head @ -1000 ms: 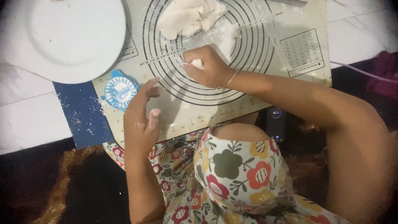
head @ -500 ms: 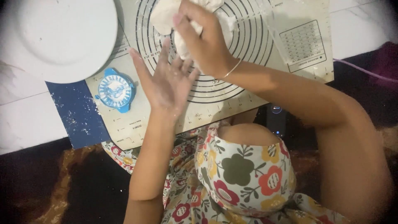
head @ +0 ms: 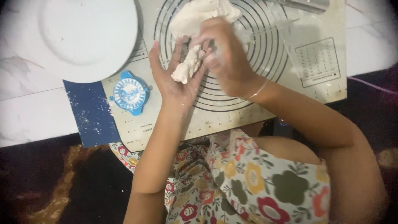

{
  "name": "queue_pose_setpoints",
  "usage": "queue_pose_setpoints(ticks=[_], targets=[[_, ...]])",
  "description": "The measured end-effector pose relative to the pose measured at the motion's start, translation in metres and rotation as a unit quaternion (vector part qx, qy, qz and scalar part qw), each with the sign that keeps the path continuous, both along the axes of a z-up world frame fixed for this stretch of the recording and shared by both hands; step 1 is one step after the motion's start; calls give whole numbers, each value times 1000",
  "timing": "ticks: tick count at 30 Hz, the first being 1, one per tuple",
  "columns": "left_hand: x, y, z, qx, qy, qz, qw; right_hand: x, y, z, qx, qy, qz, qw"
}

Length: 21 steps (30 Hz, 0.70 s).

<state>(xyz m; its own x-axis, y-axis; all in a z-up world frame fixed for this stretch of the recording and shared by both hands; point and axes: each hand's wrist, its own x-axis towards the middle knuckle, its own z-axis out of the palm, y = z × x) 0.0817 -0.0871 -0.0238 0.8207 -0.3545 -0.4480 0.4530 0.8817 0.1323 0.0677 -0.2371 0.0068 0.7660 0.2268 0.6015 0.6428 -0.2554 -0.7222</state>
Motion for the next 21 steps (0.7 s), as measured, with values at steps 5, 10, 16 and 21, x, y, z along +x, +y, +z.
queue_pose_setpoints(ticks=[5,10,16,21], targets=[[9,17,-4,-97,-67,-11,993,11,-25,-19,85,109,23,990],[9,36,-39,-191,-114,-50,974,-18,-42,-10,-44,158,16,986],[7,38,-37,-253,-141,-58,955,-61,-52,-57,-324,-17,-126,937],[9,42,-30,-239,-86,75,964,-67,-33,-73,-386,6,-107,916]])
